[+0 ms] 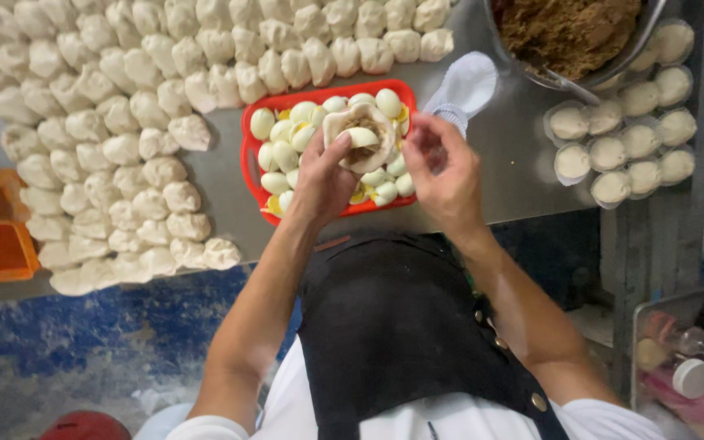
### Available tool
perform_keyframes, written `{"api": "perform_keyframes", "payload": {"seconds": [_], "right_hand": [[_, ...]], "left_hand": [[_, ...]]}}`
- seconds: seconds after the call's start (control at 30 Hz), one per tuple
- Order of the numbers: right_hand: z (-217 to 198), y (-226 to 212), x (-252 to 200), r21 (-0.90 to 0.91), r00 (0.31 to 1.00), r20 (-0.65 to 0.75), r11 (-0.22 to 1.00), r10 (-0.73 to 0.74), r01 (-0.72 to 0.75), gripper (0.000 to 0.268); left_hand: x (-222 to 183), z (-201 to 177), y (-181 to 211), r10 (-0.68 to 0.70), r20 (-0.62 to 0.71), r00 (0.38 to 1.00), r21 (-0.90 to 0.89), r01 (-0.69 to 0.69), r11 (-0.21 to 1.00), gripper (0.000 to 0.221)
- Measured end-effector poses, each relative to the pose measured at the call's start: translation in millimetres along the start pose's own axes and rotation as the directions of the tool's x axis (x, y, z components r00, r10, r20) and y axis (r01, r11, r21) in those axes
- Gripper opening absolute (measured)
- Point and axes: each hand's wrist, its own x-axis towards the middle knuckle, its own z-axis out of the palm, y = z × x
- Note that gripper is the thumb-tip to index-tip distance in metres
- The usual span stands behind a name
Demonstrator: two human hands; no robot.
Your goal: The person prepares buns by scooping meat filling onto dough, adding a boiled egg, and folding the dough closed to seal the contents.
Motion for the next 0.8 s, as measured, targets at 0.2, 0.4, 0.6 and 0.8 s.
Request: {"api": "perform_keyframes", "payload": {"seconds": [0.2,0.4,0.6,0.8], "right_hand": [[21.6,18.5,-15.0,0.282,0.999,-0.026,0.959,0.020,-0.012,0.037],[-4.5,20.5,-9.9,0.040,0.999,-0.033,0.999,0.011,-0.010,0.022],[-13.7,13.8,-7.7,0.410,0.991,0.092,0.903,0.096,-0.125,0.021],[-24.5,21.1,-11.3,0.014,0.991,0.014,0.991,-0.134,0.133,0.016]], "left_hand": [[-2.7,34.8,-12.6,0.179,-0.051,0.983,0.038,-0.177,0.983,0.054],[-8.5,47.8,-10.5,0.108,-0.039,0.993,0.075,-0.105,0.992,0.052],[-10.9,55.6,-5.6,0.034,-0.029,0.999,0.316,-0.023,0.949,0.042],[-13.2,54.5,-1.3,0.052,-0.024,0.998,0.567,-0.029,0.823,0.034]]}}
